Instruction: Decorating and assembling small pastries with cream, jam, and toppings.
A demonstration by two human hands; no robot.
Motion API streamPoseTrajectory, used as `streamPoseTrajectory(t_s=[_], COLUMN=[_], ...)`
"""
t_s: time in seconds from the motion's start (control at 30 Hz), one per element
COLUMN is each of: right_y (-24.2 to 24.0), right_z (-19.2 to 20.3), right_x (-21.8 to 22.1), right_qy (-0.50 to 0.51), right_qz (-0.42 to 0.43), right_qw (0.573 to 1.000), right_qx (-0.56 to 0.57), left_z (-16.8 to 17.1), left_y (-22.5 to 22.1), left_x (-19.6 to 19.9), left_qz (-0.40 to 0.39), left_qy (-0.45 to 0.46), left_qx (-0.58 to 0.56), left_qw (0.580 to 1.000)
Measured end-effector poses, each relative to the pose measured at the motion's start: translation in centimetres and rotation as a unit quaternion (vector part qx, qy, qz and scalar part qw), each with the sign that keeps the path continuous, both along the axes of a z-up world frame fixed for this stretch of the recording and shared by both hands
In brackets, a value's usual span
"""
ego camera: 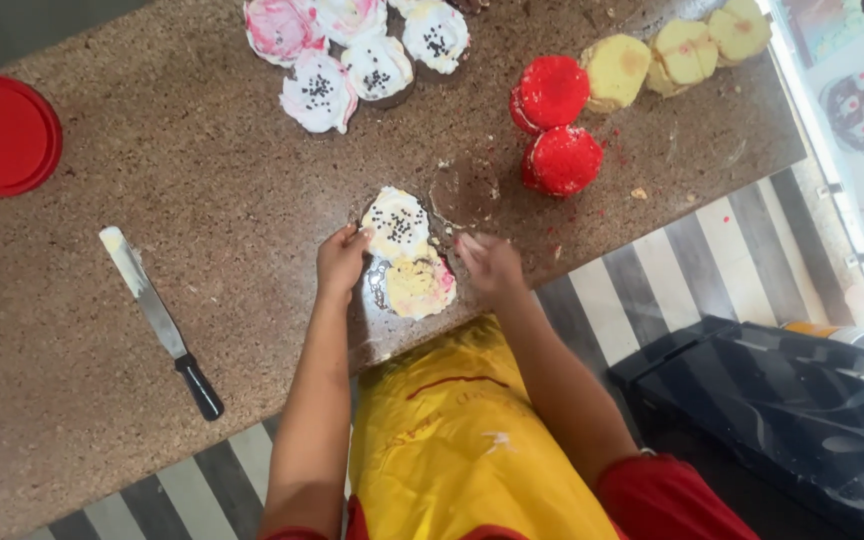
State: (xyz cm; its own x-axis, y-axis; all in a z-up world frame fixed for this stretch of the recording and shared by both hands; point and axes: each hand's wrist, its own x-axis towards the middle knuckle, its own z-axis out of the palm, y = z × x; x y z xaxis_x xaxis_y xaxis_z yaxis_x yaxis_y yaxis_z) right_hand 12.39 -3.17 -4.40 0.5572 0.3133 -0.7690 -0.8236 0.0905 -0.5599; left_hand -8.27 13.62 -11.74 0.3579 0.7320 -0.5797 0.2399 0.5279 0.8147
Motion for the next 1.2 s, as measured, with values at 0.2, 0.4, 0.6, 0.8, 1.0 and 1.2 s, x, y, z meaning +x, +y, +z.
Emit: streamPoseTrajectory(t_s=[0.2, 0.4, 0.6, 0.8, 1.0, 1.2], right_y=[1.8, 2.9, 8.6, 8.5, 2.5, -3.9], right_z=[-11.1, -10.0, -2.2, 2.3, 9.1, -0.6], right_x=[5.9, 1.7, 1.0, 1.6, -1.7, -4.1], right_qy=[0.16, -0.084, -0.196, -0.13, -0.203, -0.351], right_qz=[-0.148, 0.198, 0.478, 0.505, 0.503, 0.423], right_qw=[0.967, 0.963, 0.831, 0.837, 0.828, 0.813], right_qx=[0.131, 0.163, -0.206, -0.165, -0.138, -0.191], left_z=[-2.0, -3.3, 1.7, 2.1, 7.0, 1.1], left_y=[0.4, -0.4, 1.1, 1.1, -4.2, -8.5], left_x=[1.8, 2.4, 3.0, 2.2, -0.3, -2.3], left_qz=[0.037, 0.07, 0.075, 0.074, 0.016, 0.038], left_qy=[0.016, -0.013, -0.088, -0.097, -0.036, -0.065], left_qx=[-0.003, 0.02, -0.168, -0.211, -0.217, -0.067], left_qw=[0.999, 0.997, 0.979, 0.97, 0.975, 0.995])
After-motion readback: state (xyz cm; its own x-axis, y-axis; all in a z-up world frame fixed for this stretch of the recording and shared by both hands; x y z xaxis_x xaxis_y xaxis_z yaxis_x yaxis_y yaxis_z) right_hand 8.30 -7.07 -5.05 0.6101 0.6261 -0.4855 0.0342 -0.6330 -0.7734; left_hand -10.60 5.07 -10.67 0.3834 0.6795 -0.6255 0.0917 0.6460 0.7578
